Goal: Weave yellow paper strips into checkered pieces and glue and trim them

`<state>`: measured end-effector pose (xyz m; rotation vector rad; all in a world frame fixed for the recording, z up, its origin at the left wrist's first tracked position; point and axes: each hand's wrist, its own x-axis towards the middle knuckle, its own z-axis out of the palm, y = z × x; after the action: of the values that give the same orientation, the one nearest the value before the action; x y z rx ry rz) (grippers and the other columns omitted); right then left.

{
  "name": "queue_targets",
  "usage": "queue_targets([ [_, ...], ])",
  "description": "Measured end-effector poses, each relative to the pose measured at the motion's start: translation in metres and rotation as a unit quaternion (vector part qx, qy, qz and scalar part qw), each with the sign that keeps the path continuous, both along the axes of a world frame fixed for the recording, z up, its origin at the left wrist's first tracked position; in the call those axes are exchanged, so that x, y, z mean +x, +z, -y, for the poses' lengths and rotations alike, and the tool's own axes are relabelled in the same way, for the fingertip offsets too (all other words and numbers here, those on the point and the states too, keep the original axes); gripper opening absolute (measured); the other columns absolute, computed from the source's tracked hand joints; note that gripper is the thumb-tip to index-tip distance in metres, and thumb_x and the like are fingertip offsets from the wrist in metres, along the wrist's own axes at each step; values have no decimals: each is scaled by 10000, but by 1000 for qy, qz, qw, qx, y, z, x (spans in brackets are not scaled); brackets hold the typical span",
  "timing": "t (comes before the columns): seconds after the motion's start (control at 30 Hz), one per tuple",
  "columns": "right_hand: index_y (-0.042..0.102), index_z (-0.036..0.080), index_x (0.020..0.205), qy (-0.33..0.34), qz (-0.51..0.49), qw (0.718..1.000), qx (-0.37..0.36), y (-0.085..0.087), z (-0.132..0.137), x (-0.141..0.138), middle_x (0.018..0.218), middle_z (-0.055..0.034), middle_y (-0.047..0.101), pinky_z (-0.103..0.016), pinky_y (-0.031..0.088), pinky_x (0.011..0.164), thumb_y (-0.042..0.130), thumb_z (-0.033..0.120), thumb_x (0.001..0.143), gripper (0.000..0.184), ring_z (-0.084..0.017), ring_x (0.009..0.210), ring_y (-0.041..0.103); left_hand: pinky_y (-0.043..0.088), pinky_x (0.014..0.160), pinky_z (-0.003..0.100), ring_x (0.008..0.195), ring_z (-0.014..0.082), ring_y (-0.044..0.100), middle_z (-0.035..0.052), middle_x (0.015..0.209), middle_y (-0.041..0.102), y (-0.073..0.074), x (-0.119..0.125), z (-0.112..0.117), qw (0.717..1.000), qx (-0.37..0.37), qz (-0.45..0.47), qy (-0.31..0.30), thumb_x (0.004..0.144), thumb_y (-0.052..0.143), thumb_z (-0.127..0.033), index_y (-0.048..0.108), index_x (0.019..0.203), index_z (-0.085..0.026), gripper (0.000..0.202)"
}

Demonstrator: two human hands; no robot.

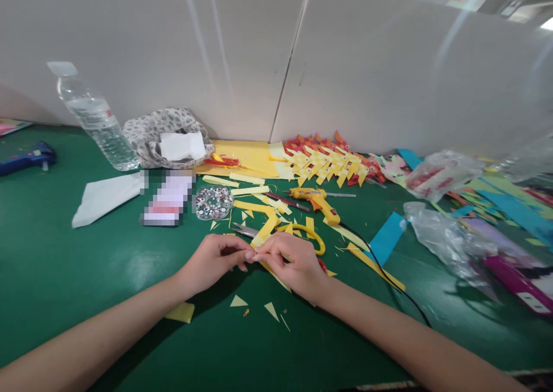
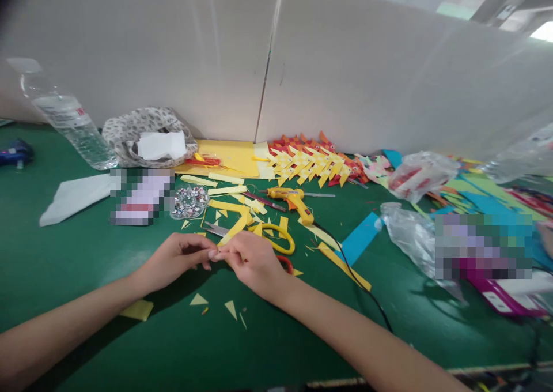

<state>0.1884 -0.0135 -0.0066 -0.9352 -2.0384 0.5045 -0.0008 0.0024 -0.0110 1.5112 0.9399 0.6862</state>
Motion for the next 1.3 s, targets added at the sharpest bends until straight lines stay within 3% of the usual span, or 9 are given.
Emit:
queue_targets([
  [0.43,340,206,570,27,-3,999,37,2,-2,6,730,13,680,-241,485,626,605,126,776,345,-111,694,630,475,635,220,626,102,598,38,761,682,8,2,3,999,-38,20,0,742,609,-294,686,796,-140,180],
  [0.63,449,230,687,72,77,989,100,4,-1,9,816,-14,684,-296,511,705,555,111,806,199,-139,783,625,482,624,243,627,126,608,42,718,685,2,1,3,1000,-16,-3,7,735,607,-317,699,777,-156,190],
  [0.83,496,235,745,90,96,986,102,3,0,10,845,-27,683,-319,511,718,529,102,812,153,-152,795,623,482,600,239,621,131,605,28,674,677,0,0,3,999,13,-32,6,738,598,-339,693,751,-169,195],
  [0.97,453,231,671,62,63,993,72,3,1,7,793,-11,682,-304,502,683,571,119,793,203,-148,763,629,482,623,237,632,124,605,25,702,677,2,0,3,1000,18,-14,3,750,587,-303,681,775,-162,171],
  [1.1,359,219,570,-36,1,999,31,9,1,5,758,-9,678,-293,497,657,598,153,774,321,-150,740,639,474,618,235,643,121,595,25,727,670,4,-1,3,999,44,-17,14,772,564,-334,662,798,-162,200],
  [1.3,356,217,566,-117,-24,992,-45,18,-7,13,771,-30,657,-337,506,697,601,199,759,313,-175,765,637,424,537,207,578,97,543,8,692,651,10,-8,-2,977,160,-103,92,762,554,-334,631,721,-172,184],
])
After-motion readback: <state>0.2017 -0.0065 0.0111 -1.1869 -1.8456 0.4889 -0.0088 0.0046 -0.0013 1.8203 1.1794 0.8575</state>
